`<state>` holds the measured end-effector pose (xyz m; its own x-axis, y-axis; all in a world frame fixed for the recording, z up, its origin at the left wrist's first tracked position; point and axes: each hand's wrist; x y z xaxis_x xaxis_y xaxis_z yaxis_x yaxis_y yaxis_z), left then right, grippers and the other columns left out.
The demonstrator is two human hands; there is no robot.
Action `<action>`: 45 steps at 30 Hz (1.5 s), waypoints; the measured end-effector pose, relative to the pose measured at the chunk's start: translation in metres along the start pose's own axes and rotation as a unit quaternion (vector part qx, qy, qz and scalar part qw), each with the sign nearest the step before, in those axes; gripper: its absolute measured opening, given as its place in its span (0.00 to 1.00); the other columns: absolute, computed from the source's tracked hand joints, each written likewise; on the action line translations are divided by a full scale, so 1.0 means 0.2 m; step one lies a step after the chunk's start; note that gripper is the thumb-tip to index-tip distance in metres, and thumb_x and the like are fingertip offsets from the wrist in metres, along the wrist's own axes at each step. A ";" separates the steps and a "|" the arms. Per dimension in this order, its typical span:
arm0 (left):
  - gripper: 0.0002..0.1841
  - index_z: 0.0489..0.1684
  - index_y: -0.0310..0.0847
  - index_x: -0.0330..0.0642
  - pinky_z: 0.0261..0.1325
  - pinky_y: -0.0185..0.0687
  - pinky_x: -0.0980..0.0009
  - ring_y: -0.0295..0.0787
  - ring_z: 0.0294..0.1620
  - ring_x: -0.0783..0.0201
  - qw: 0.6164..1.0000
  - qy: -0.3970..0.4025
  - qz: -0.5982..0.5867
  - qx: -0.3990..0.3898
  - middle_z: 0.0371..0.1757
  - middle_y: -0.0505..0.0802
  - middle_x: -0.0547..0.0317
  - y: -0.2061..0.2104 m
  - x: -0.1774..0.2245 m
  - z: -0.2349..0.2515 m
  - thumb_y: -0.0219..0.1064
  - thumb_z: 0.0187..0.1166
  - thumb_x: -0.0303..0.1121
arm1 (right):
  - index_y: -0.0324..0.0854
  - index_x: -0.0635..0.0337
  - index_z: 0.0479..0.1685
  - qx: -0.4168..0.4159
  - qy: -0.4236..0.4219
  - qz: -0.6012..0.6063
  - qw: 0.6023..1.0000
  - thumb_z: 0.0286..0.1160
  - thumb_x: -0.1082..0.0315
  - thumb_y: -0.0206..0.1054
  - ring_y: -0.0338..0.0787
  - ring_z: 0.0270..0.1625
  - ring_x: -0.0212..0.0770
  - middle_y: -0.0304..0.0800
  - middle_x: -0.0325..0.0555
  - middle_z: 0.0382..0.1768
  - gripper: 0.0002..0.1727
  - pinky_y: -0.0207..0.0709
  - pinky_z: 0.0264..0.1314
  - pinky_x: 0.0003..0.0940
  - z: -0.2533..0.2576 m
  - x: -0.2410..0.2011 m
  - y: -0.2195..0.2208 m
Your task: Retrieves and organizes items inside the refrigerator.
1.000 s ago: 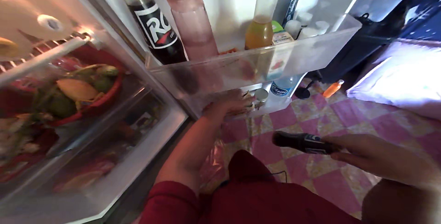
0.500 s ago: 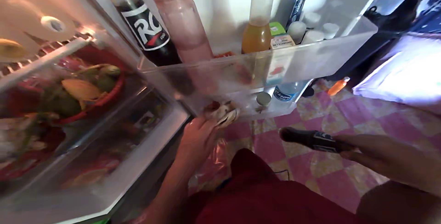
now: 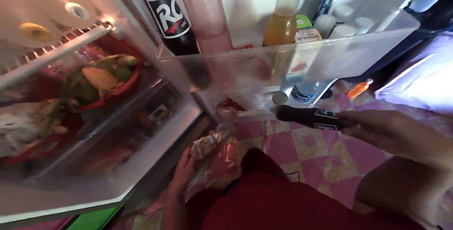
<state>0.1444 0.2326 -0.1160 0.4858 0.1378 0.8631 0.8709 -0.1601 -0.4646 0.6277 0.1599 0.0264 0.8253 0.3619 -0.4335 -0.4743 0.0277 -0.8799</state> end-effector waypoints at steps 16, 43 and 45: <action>0.36 0.78 0.68 0.24 0.79 0.66 0.36 0.73 0.78 0.30 0.974 0.146 0.171 0.039 0.76 0.77 0.23 0.36 0.63 0.74 0.75 0.77 0.41 | 0.88 0.65 0.59 -0.089 0.082 -0.020 0.992 0.81 0.69 0.69 0.92 0.46 0.61 0.93 0.61 0.41 0.13 0.79 0.54 0.66 0.48 -0.08 0.07; 0.22 0.59 0.69 0.40 0.76 0.73 0.71 0.74 0.77 0.69 0.781 0.488 -0.071 0.383 0.73 0.78 0.50 0.51 0.40 0.68 0.76 0.73 0.29 | 0.87 0.75 0.53 0.096 -0.045 0.064 0.992 0.73 0.67 0.74 0.93 0.45 0.65 0.92 0.67 0.42 0.18 0.83 0.53 0.64 1.03 -0.01 0.55; 0.22 0.57 0.70 0.31 0.75 0.74 0.68 0.76 0.77 0.61 0.795 0.456 -0.058 0.396 0.72 0.79 0.37 0.54 0.37 0.71 0.76 0.72 0.29 | 0.86 0.75 0.50 0.167 -0.049 0.104 0.979 0.73 0.64 0.74 0.93 0.42 0.61 0.92 0.65 0.40 0.19 0.84 0.51 0.60 1.06 0.01 0.64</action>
<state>0.2850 0.3637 -0.1296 0.4572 -0.7170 0.5262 0.8550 0.5172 -0.0381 0.5030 0.3625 -0.0460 0.6747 0.4786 -0.5619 -0.7163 0.2410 -0.6549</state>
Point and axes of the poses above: each hand's wrist, its own z-axis towards the middle knuckle, its own y-axis out of the palm, x = y × z
